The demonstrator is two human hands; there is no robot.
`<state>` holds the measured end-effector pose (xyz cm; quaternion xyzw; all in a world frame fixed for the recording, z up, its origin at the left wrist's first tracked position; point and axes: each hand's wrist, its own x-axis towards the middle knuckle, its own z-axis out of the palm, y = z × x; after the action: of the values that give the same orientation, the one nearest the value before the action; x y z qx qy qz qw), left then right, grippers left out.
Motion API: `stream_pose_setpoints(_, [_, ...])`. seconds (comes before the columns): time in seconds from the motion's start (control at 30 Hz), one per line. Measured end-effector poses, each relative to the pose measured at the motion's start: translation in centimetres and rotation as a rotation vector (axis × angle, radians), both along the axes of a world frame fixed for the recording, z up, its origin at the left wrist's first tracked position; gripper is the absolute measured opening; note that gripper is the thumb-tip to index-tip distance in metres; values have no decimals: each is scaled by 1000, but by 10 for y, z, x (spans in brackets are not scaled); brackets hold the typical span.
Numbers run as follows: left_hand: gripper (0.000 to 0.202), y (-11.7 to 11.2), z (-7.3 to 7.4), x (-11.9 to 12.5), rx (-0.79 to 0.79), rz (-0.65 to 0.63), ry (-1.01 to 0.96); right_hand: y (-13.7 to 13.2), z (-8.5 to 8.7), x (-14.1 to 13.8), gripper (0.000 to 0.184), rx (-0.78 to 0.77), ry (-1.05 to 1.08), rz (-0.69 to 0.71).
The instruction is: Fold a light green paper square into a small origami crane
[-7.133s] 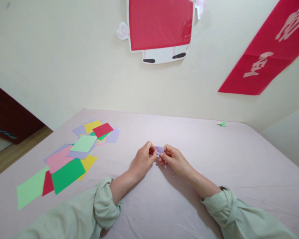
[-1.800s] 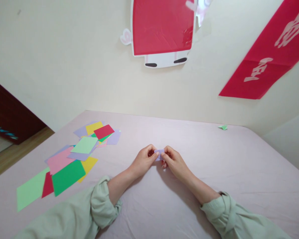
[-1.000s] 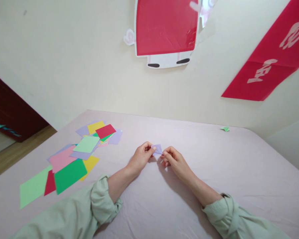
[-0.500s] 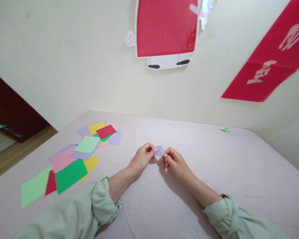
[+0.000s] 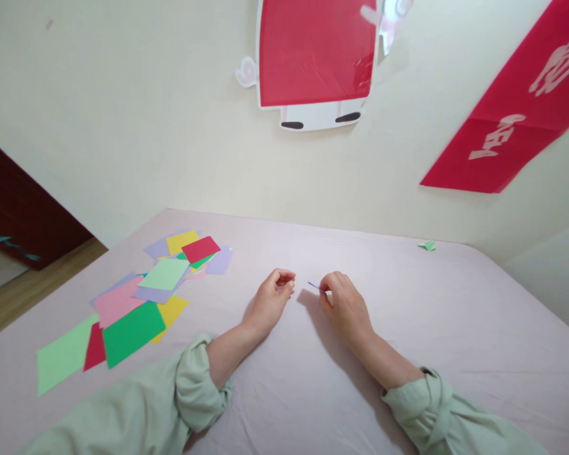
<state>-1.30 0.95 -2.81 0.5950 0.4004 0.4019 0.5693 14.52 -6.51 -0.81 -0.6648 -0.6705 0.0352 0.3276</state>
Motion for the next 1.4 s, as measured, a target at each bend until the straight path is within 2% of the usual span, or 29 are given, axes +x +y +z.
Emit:
stream_pose_setpoints(0.07, [14, 0, 0, -2, 85, 20, 53, -5, 0, -4, 22, -75, -209, 39])
stream_pose_setpoints(0.13, [19, -1, 0, -6, 215, 31, 134, -9, -1, -8, 24, -158, -291, 90])
stream_pose_setpoints(0.27, [29, -4, 4, -14, 500, -65, 316, -11, 2, -2, 27, -231, -168, 192])
stream_pose_setpoints(0.3, [28, -7, 4, -14, 559, -119, 357, -10, 3, 3, 25, -223, -102, 177])
stream_pose_setpoints(0.4, [26, -17, 7, -13, 678, -287, 483, -6, 6, 16, 24, -61, -16, 17])
stream_pose_setpoints(0.47, [28, -24, 8, -11, 724, -347, 548, -4, 5, 20, 26, -42, 18, -17])
stream_pose_setpoints(0.6, [21, -30, 8, -10, 766, -363, 654, -4, -1, 19, 24, -218, 65, 63])
stream_pose_setpoints(0.7, [22, -28, 7, -11, 770, -361, 682, -3, -5, 17, 22, -233, 191, 72])
stream_pose_setpoints(0.8, [14, -24, 6, -11, 742, -340, 680, -2, -7, 19, 20, -265, 260, 95])
stream_pose_setpoints(0.97, [9, -19, 5, -10, 714, -318, 636, -2, -8, 24, 29, -213, 170, 43])
stream_pose_setpoints(1.13, [16, -17, 5, -10, 688, -322, 578, -1, -9, 23, 43, -229, 56, 119])
stream_pose_setpoints(1.4, [14, -17, 6, -9, 698, -330, 604, 3, -7, 20, 36, -235, 30, 178])
